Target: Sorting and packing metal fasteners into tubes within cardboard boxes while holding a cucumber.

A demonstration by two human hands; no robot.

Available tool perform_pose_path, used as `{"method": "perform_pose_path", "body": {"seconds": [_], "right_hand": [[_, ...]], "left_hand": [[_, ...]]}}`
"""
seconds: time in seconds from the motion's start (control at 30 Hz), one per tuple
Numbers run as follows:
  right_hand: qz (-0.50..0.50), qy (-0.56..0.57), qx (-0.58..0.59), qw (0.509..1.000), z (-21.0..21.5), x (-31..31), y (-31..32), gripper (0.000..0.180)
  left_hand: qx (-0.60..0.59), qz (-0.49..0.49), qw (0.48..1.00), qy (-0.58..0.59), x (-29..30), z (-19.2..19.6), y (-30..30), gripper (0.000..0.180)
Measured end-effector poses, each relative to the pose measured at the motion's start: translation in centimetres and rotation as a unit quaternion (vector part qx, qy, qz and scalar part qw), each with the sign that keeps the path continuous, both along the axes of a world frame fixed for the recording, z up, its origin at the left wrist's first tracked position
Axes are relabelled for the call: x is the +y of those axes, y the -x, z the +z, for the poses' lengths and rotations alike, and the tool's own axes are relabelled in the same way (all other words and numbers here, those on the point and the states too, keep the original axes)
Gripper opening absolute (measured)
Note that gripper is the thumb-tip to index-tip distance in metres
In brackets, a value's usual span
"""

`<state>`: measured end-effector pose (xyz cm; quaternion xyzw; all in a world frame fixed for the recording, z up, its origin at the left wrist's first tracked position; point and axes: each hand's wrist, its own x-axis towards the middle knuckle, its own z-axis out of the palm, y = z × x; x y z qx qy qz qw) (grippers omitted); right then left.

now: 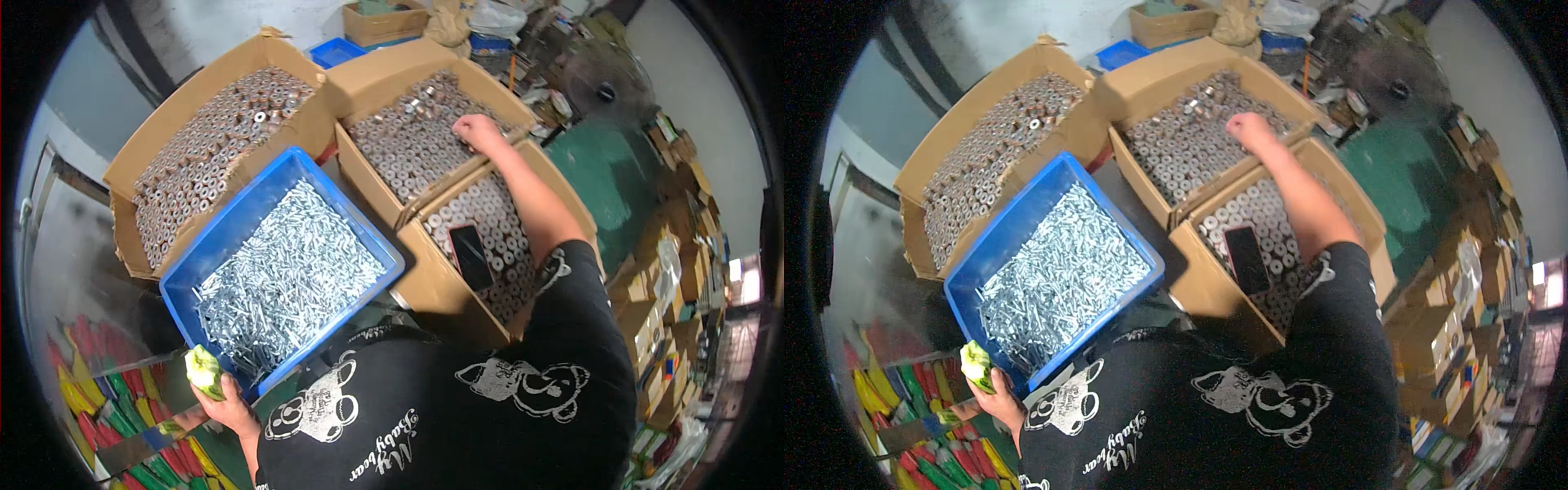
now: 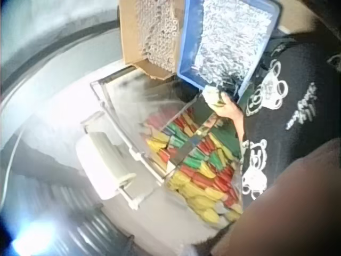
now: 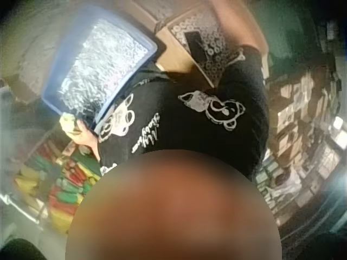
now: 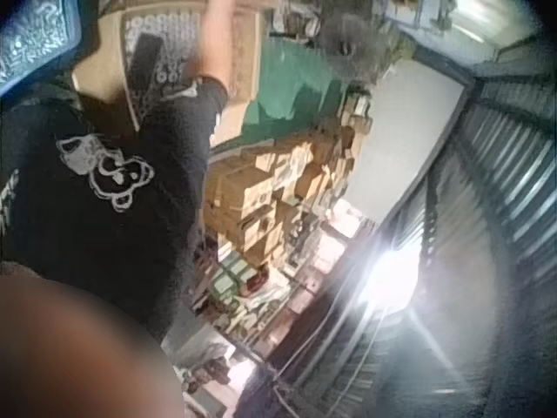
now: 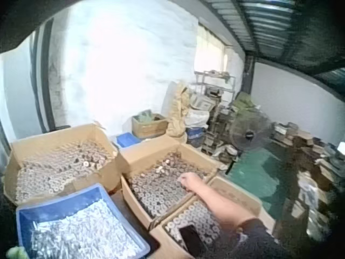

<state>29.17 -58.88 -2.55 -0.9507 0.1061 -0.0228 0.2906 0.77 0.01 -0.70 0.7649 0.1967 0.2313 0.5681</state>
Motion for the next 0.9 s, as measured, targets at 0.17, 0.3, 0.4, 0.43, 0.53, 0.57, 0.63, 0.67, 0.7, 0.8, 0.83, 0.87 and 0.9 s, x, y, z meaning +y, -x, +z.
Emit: {"method": "perform_pose_path", "body": {"seconds": [0.17,0.3,0.4,0.43,0.53,0.57,0.63,0.67,0.7,0.8,0.83,0.87,0.9], "right_hand": [[0.002,0.304,0.144,0.942,-8.4,-2.2,-9.6,0.032],[-0.009,0.341,0.173,0.924,-12.0,-6.7,-10.8,0.030],[0.023,0.379,0.158,0.912,-12.8,-5.9,-11.8,0.028],[0.030,0.377,0.159,0.912,-12.5,-5.8,-12.0,0.028],[0.001,0.376,0.133,0.917,-12.0,-6.1,-11.5,0.025],[0.006,0.379,0.129,0.916,-11.3,-5.2,-11.4,0.025],[0.066,0.355,0.114,0.925,-8.9,-4.4,-10.7,0.021],[0.037,-0.014,0.189,0.981,-7.5,-4.9,-10.5,0.022],[0.003,-0.381,0.234,0.895,-5.7,-5.2,-10.3,0.025],[0.106,-0.545,0.109,0.825,2.6,4.7,-7.3,0.030],[0.114,-0.538,0.068,0.833,6.2,8.7,-7.1,0.030],[0.243,-0.468,0.085,0.845,8.0,10.3,-8.7,0.029],[0.288,-0.377,0.091,0.876,11.6,16.1,-8.7,0.028]], "left_hand": [[0.047,0.045,0.995,-0.078,1.5,-1.5,0.4,0.058],[0.056,0.037,0.991,-0.120,-0.2,0.0,-0.1,0.063],[0.040,0.029,0.981,-0.188,-0.3,1.1,0.0,0.064],[0.036,0.031,0.981,-0.191,-0.6,1.4,-0.1,0.064],[0.025,0.030,0.981,-0.189,-1.3,1.8,-0.8,0.064],[0.025,0.024,0.981,-0.190,-1.3,2.0,-0.8,0.064],[0.025,0.020,0.983,-0.178,-1.3,2.4,-0.8,0.064],[0.025,0.011,0.985,-0.169,-1.3,2.5,-0.9,0.064],[0.028,0.002,0.987,-0.159,-1.3,2.5,-0.9,0.064],[0.001,-0.006,0.989,-0.146,-0.6,2.3,-0.5,0.064],[-0.014,-0.021,0.989,-0.149,-0.5,2.3,-0.7,0.063],[-0.025,-0.028,0.989,-0.143,-0.5,2.3,-1.0,0.063],[-0.024,-0.024,0.989,-0.141,-0.6,2.2,-0.7,0.063]]}}
